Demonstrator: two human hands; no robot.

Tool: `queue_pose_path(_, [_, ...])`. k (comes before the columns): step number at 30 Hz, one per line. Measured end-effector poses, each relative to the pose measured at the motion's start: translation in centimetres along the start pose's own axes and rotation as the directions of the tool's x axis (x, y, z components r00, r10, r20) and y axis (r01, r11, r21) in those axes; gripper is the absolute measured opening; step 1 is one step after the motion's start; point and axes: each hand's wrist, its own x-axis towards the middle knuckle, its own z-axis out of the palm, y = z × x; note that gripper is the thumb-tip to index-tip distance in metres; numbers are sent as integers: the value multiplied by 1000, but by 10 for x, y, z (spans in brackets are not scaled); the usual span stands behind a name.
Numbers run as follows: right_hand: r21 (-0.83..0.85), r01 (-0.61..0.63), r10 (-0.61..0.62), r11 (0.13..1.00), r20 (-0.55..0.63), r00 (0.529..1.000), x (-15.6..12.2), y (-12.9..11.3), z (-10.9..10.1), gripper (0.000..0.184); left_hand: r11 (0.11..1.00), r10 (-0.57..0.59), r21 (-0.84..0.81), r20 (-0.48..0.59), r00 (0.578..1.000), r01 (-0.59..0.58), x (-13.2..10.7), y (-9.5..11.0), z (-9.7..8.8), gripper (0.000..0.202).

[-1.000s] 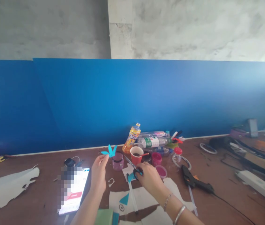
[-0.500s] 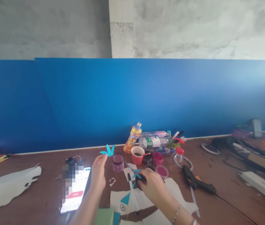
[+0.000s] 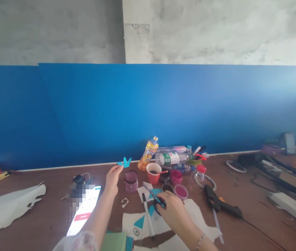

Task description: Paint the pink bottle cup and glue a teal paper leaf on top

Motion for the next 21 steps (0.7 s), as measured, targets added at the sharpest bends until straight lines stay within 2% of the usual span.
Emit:
queue_pose_path(10, [-3,-1,1,1000,-14,1000,16,-10,2,24,998,-30,-51,44,999,32,1,-15,-7,35])
queue_pose_path(21, [-35,3,-1,999,46,999,1,-14,-1,25,998,-34,-53,58,998,38,0,-18,-4,37])
